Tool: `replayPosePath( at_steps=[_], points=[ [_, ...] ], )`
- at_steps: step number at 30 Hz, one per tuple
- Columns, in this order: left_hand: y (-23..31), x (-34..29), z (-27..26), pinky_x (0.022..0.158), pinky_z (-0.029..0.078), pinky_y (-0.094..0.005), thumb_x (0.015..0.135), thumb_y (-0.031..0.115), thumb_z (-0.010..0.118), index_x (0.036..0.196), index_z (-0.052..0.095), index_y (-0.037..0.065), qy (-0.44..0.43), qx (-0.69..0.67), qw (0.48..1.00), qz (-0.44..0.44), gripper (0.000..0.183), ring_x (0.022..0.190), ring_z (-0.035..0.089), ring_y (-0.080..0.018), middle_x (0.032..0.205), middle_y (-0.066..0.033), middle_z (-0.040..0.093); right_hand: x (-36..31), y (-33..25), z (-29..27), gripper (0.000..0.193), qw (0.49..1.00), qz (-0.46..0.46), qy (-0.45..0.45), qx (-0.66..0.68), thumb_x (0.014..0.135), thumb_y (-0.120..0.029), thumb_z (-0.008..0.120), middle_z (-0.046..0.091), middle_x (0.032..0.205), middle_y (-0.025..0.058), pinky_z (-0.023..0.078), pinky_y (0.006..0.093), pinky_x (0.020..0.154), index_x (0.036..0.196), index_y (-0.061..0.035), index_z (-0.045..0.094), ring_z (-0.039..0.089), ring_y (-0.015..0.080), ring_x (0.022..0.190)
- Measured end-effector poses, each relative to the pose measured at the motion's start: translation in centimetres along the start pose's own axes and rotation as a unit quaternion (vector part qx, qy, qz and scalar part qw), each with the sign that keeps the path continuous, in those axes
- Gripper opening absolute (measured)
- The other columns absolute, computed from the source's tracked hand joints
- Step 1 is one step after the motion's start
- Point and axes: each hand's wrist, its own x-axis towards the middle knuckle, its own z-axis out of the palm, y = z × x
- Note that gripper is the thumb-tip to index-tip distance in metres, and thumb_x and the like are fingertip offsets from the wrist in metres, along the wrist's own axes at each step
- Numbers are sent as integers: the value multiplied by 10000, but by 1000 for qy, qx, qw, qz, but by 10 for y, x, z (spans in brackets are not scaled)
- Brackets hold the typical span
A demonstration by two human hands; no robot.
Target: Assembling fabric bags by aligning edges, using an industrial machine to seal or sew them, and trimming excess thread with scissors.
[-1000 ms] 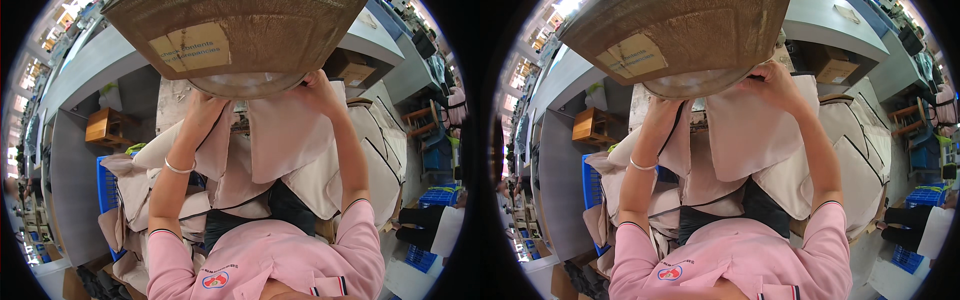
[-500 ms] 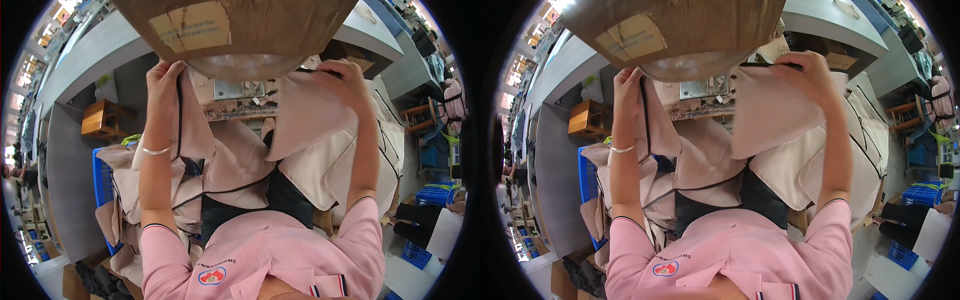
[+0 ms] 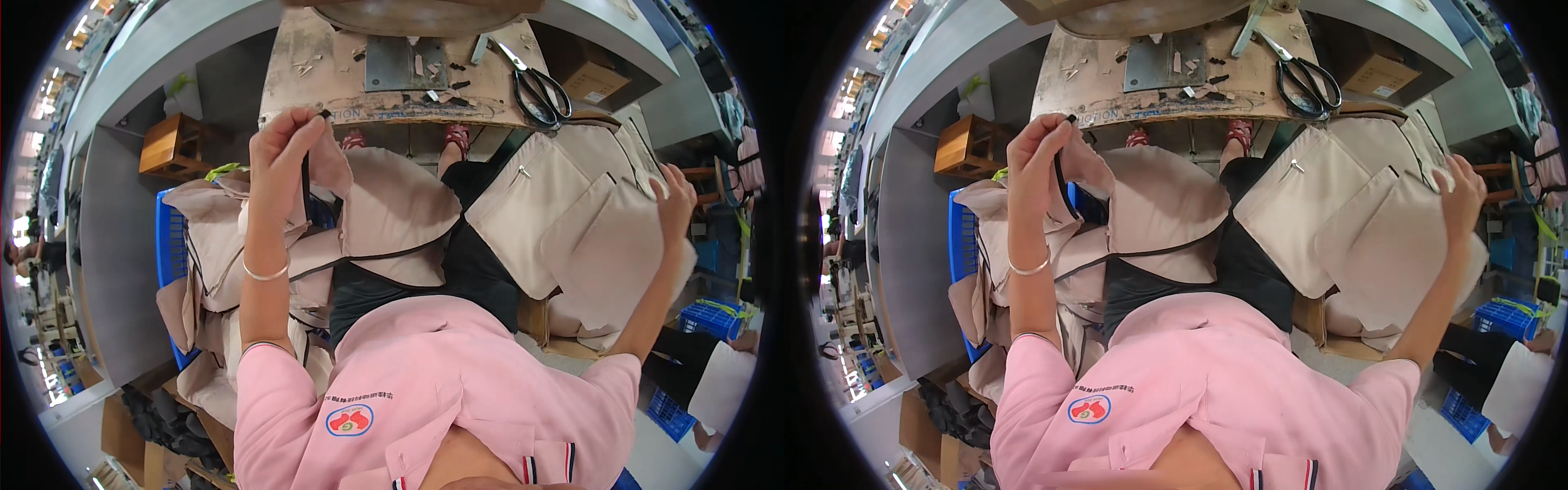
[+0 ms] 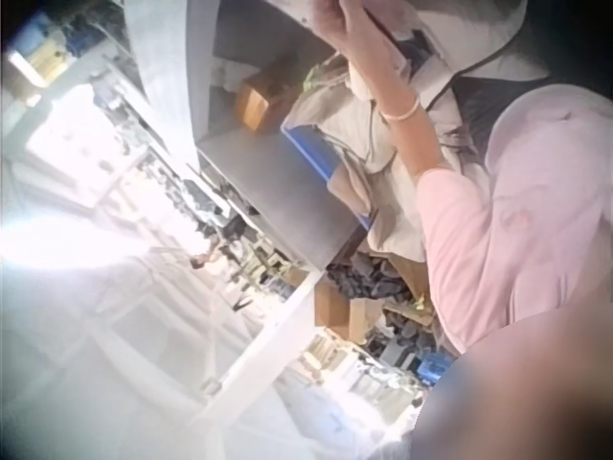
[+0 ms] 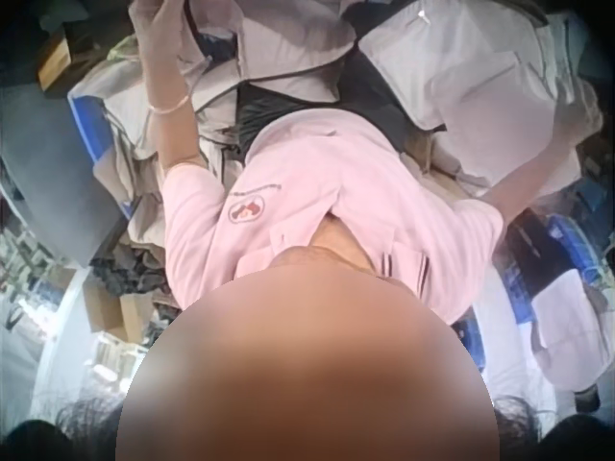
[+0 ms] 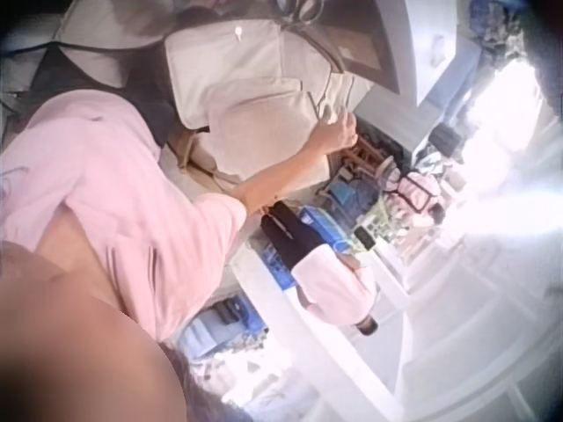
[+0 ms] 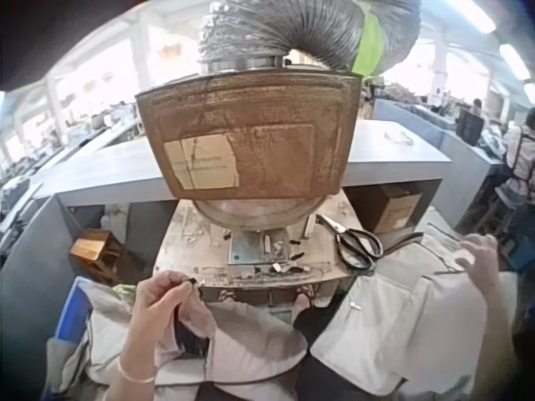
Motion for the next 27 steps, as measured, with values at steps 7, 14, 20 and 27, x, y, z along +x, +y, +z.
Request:
replayPosePath(
  at_steps=[7, 14, 20, 27],
  points=[
    [13, -66, 36, 657, 474, -253, 880, 70, 664, 943, 675, 11, -26, 308, 946, 97, 86, 708, 592, -113, 810, -60, 650, -51, -270, -20, 510, 725, -172, -119, 657, 817, -109, 756, 595, 1299, 126, 428, 401, 1053, 1294, -48, 588, 544, 287, 1231],
    [39, -123, 82, 707, 503, -290, 864, 35, 676, 861, 666, 15, -256, 263, 882, 295, 23, 721, 589, -184, 798, -89, 643, -67, -429, -108, 314, 500, -200, 27, 842, 819, -160, 720, 654, 1086, 151, 470, 409, 889, 1099, -51, 630, 603, 338, 1053],
    [62, -155, 91, 655, 487, -294, 912, 19, 641, 893, 677, 26, -346, 136, 912, 173, 42, 663, 575, -193, 754, -61, 635, -101, -381, -120, 263, 692, -214, 2, 690, 729, -165, 730, 687, 872, 92, 483, 421, 682, 964, -85, 646, 651, 333, 796],
    [28, -173, 107, 631, 456, -286, 930, 25, 622, 900, 659, 19, -433, 203, 865, 154, 47, 656, 548, -168, 728, -37, 597, -159, -290, -156, 380, 790, -155, 73, 589, 703, -242, 758, 675, 799, 35, 436, 369, 723, 1067, -158, 687, 664, 254, 769]
  ],
)
